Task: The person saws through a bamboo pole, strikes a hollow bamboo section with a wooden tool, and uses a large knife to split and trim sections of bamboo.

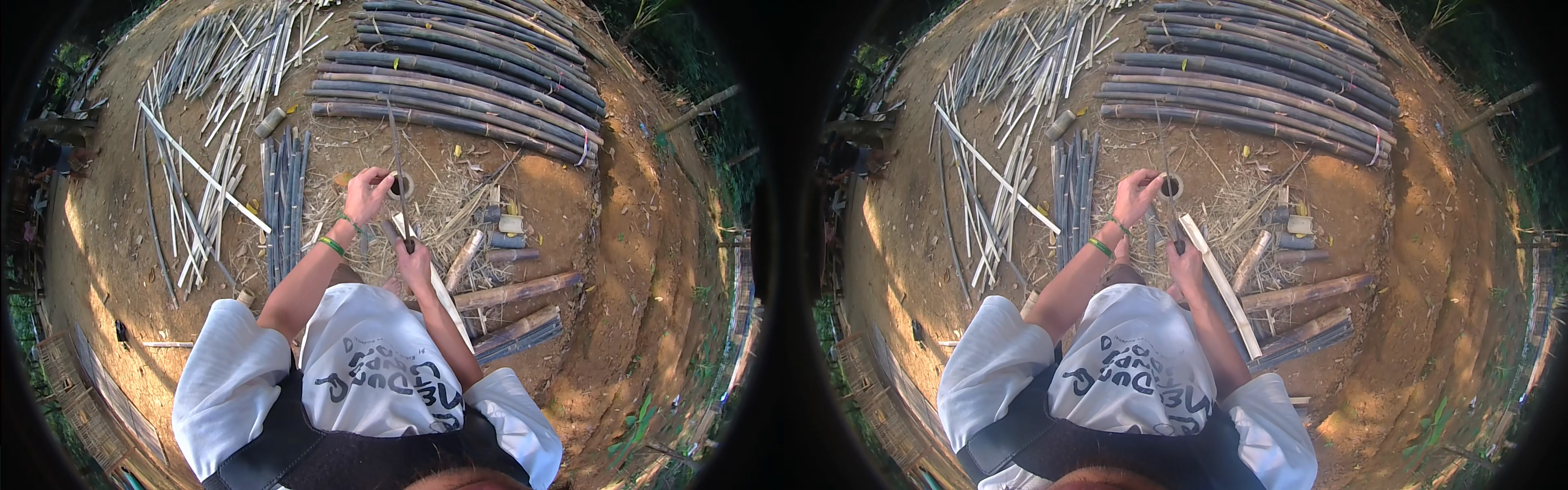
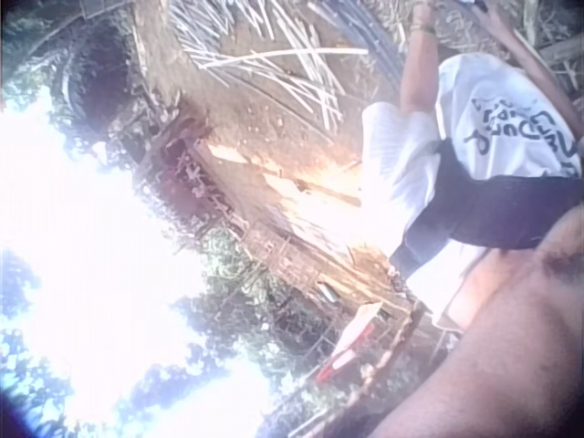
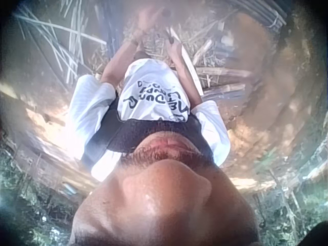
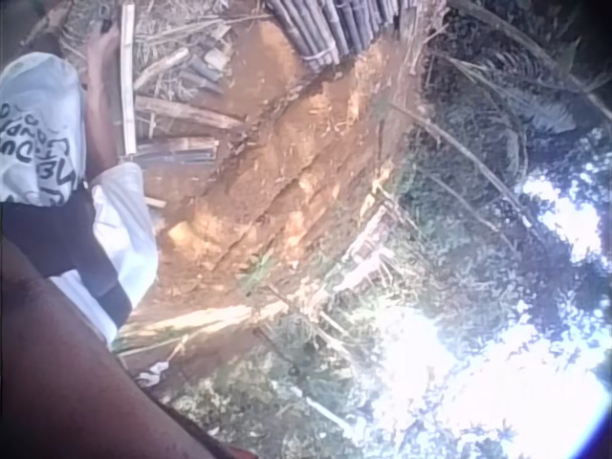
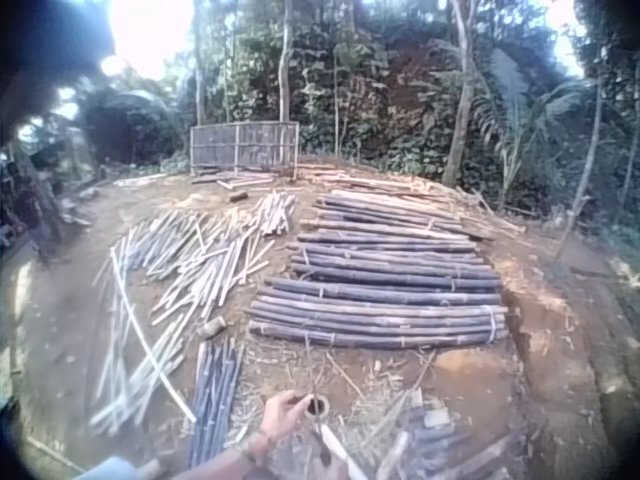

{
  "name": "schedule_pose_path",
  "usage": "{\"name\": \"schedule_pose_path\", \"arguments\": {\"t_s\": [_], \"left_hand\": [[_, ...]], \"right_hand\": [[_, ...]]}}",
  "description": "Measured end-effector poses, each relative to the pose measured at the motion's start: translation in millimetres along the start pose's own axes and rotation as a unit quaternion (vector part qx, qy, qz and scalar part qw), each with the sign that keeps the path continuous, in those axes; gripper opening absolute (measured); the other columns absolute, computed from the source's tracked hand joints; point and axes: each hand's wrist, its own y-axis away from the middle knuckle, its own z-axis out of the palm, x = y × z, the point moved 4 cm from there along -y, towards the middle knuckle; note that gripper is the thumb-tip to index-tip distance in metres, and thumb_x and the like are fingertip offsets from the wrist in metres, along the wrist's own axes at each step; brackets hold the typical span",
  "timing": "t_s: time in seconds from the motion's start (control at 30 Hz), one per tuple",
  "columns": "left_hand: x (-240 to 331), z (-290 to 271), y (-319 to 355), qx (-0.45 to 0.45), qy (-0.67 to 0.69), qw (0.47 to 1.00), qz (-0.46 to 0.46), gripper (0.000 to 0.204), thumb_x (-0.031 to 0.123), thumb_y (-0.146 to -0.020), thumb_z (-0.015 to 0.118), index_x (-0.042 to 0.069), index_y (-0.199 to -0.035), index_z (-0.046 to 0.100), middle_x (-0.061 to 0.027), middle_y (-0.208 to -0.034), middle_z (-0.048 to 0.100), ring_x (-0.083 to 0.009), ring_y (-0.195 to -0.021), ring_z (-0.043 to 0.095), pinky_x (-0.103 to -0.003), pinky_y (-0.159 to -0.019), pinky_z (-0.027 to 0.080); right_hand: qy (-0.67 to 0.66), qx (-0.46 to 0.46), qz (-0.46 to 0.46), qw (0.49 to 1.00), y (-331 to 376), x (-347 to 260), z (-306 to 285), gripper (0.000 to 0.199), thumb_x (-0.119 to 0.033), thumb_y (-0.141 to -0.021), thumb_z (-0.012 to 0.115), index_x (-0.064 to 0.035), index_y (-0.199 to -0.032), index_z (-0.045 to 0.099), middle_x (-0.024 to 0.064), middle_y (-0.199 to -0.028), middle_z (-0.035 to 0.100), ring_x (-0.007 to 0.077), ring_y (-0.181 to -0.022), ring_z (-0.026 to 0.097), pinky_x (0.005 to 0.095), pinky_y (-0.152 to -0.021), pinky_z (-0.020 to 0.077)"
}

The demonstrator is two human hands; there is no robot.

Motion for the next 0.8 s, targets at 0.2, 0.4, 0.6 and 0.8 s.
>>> {"name": "schedule_pose_path", "arguments": {"t_s": [0.2, 0.4, 0.6, 0.8], "left_hand": [[-5, 3, -3, -0.014, 0.038, 0.998, -0.040, 0.026, 0.021, -0.096, 0.071, -0.003, -0.106, 0.072, -0.0125, -0.091, 0.075, -0.0161, -0.086, 0.072, -0.031, -0.076, 0.057], [-7, 10, -6, -0.018, 0.055, 0.998, -0.033, 0.027, 0.021, -0.096, 0.072, -0.003, -0.107, 0.071, -0.0113, -0.092, 0.076, -0.0150, -0.086, 0.071, -0.031, -0.075, 0.057], [2, 8, -7, -0.004, 0.040, 0.999, -0.013, 0.026, 0.022, -0.095, 0.074, -0.002, -0.102, 0.070, -0.0114, -0.091, 0.075, -0.0179, -0.087, 0.072, -0.033, -0.078, 0.057], [11, 5, -3, -0.001, 0.016, 1.000, -0.005, 0.027, 0.025, -0.093, 0.076, -0.001, -0.096, 0.071, -0.0145, -0.091, 0.074, -0.0215, -0.087, 0.073, -0.036, -0.080, 0.058]], "right_hand": [[0.008, -0.020, 0.033, 0.999, 0, -3, -3, 0.041, -0.030, -0.095, 0.066, 0.0034, -0.072, 0.060, 0.0133, -0.054, 0.054, 0.0250, -0.051, 0.054, 0.0423, -0.054, 0.0431], [0.015, -0.012, 0.033, 0.999, -3, 4, -6, 0.039, -0.030, -0.094, 0.065, 0.0049, -0.076, 0.063, 0.0138, -0.056, 0.055, 0.0225, -0.053, 0.055, 0.0406, -0.055, 0.0448], [0.006, -0.023, 0.005, 1.000, -9, 18, -2, 0.040, -0.031, -0.095, 0.065, 0.0019, -0.073, 0.063, 0.0080, -0.052, 0.056, 0.0199, -0.048, 0.058, 0.0387, -0.051, 0.0440], [0.008, -0.024, -0.002, 1.000, -10, 52, 4, 0.036, -0.025, -0.100, 0.060, 0.0004, -0.074, 0.058, 0.0050, -0.051, 0.052, 0.0169, -0.044, 0.052, 0.0362, -0.046, 0.0398]]}}
